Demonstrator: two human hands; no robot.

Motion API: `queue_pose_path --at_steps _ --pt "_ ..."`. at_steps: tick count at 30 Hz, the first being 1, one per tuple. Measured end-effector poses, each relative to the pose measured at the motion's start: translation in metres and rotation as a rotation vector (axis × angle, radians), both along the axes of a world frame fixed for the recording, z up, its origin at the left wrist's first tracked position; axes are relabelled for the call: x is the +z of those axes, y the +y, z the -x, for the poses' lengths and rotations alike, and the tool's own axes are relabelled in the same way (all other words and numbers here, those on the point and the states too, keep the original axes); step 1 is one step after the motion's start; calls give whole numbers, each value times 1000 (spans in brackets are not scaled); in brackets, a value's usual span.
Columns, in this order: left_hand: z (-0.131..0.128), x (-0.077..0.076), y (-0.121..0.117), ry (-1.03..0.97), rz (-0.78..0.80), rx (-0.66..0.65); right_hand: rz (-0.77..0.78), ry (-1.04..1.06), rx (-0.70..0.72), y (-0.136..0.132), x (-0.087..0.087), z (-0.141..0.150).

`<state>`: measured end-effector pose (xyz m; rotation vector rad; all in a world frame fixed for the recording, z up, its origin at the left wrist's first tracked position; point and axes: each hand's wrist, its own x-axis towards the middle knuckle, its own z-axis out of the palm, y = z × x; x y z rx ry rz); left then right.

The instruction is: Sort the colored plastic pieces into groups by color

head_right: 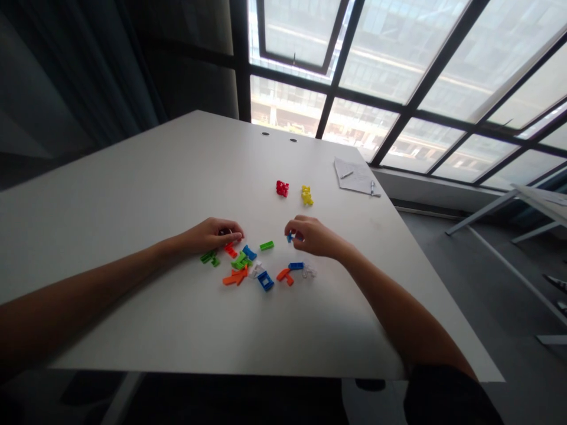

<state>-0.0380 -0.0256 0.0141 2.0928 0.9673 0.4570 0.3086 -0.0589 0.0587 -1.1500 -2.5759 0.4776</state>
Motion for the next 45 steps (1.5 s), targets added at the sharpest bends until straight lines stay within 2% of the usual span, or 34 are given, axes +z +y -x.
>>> queue_pose_path --at_steps 4,7,8,11,16,20,24,26,27,29,32,35,37,39,42,45 --pt "0 1 0 10 6 6 -108 50 -388 60 -21 -59" --pt "-1 1 0 20 3 11 -168 -18 -682 102 -42 -98" --pt "-1 1 0 20 2 10 -180 -24 -730 113 -47 -107" --pt "-1 1 0 17 9 11 -203 -38 -813 136 -60 -121" --pt "0 -1 1 6 19 29 -246 -60 -904 160 -70 -120" --pt "0 -2 1 18 16 21 -274 -55 -957 172 -70 -117" --pt "0 -2 1 8 15 7 -339 -13 -991 173 -61 -107" --pt "-1 -1 1 12 17 5 -377 28 -898 164 -54 -91" --pt "-1 -1 1 15 19 4 -389 60 -788 155 -49 -78" --pt "-2 -1 2 16 21 -1 -344 131 -456 128 -37 -47" --pt "-1 -1 2 7 20 0 -160 161 58 71 -16 11" --pt "-1 0 1 -5 20 -5 -67 47 382 20 -2 60" --pt "-2 0 0 -15 18 -4 -97 -22 428 1 -1 80" --pt "-2 1 -1 -16 16 0 -136 -77 394 -5 -6 89" --pt "-2 0 0 -3 8 0 -136 -145 334 -3 -15 90" --pt "-1 -1 1 11 2 -3 -108 -131 309 -3 -16 84"
